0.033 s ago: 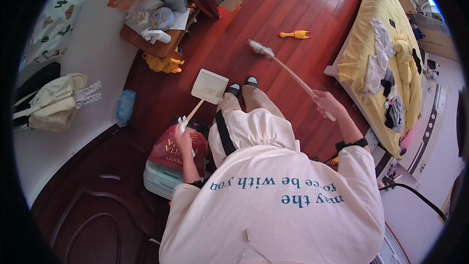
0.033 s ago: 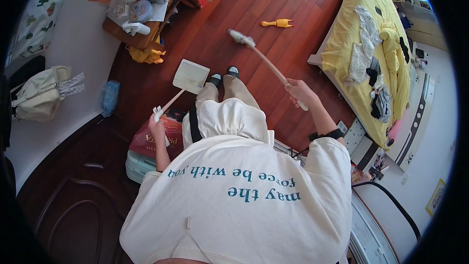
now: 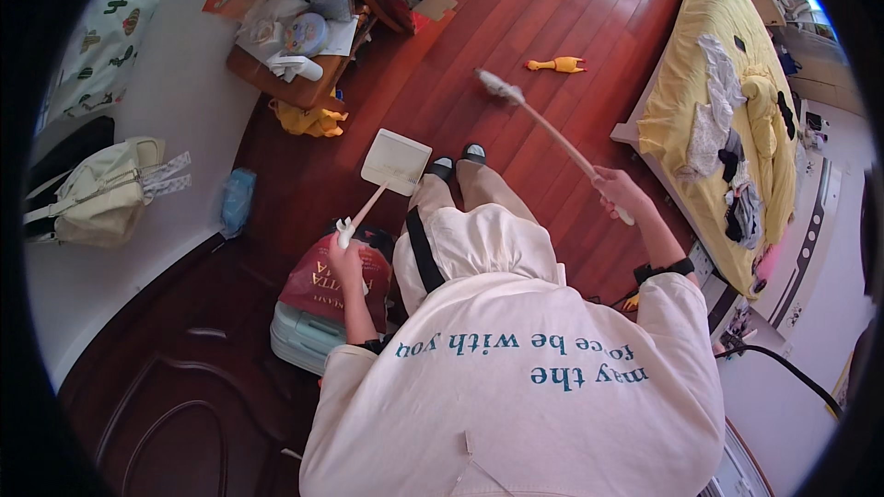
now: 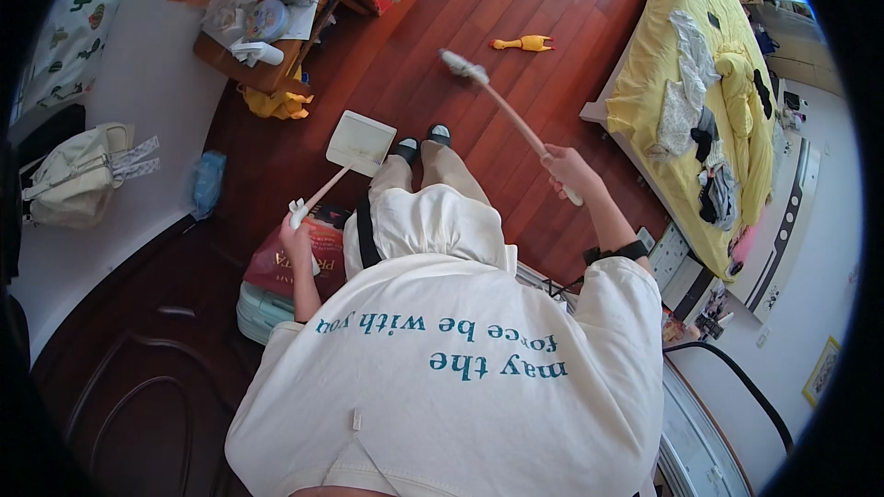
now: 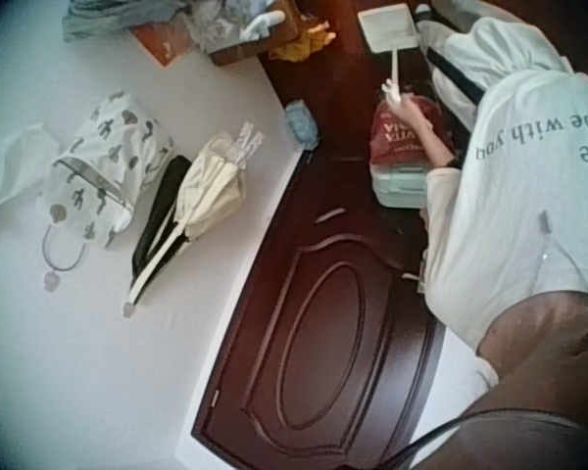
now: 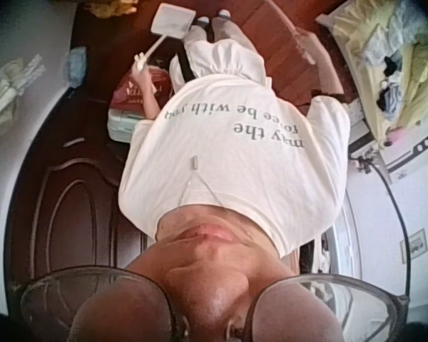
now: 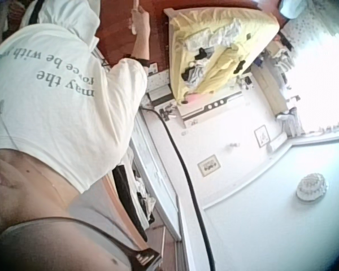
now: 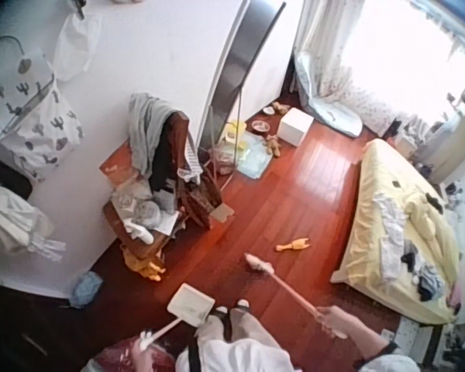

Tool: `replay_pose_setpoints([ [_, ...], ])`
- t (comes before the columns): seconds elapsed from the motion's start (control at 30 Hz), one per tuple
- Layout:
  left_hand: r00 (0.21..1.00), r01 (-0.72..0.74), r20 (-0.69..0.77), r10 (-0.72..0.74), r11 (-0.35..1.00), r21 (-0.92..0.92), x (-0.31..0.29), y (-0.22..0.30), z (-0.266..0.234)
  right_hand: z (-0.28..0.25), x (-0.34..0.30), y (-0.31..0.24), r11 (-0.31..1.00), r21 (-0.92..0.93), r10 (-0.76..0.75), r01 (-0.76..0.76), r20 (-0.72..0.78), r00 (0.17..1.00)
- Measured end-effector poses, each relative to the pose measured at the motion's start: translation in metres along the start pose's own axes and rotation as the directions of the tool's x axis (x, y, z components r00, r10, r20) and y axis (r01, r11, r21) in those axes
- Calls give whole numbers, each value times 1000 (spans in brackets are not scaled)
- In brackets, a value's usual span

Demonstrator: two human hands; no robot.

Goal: The person sweeps a cluttered bedroom floor using a broom and dustpan, gathering debris into the dustpan. They then pick up a plastic bag and wipe the floor with a tissue.

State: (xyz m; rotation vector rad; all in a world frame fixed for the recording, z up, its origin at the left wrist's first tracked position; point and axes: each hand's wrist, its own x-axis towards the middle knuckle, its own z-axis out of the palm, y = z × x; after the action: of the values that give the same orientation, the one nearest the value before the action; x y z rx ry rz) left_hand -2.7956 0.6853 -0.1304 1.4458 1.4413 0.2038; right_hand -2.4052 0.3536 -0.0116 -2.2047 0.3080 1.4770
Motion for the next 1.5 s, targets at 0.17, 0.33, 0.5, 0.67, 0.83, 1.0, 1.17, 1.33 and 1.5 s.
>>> replay_pose_setpoints([
  [0.17, 1000, -9, -20, 9, 999, 31, 0, -1, -3, 1, 65, 1, 991, 58, -116, 122, -103, 988],
  [0.33, 1000, 24, -3, -24, 997, 74, 1, -1, -9, 30, 125, 11, 941, 315, -131, 124, 1, 991],
  [0.5, 999, 47, -8, -46, 995, 94, 4, 2, -8, 78, 88, 19, 975, 217, -84, 56, 119, 989],
  [0.67, 999, -45, -17, 49, 983, 176, 11, 7, -2, 77, 33, -2, 944, 315, -5, -99, 313, 950],
  [0.83, 995, -92, -24, 101, 967, 238, 19, 17, -2, 28, 7, -4, 822, 492, 84, -288, 396, 915],
  [1.0, 993, -115, 51, 104, 946, 302, 37, 27, -3, -7, -12, -2, 751, 593, 112, -289, 316, 942],
  [1.17, 968, -242, 163, 189, 866, 438, 72, 43, 5, -9, 8, -6, 734, 642, 117, -222, 202, 972],
  [1.33, 920, -390, 283, 270, 696, 603, 118, 68, 21, 4, 43, -17, 753, 651, -16, -101, 172, 985],
  [1.5, 882, -470, 370, 292, 599, 649, 163, 101, 29, 59, 59, -40, 833, 544, -20, -98, 208, 978],
])
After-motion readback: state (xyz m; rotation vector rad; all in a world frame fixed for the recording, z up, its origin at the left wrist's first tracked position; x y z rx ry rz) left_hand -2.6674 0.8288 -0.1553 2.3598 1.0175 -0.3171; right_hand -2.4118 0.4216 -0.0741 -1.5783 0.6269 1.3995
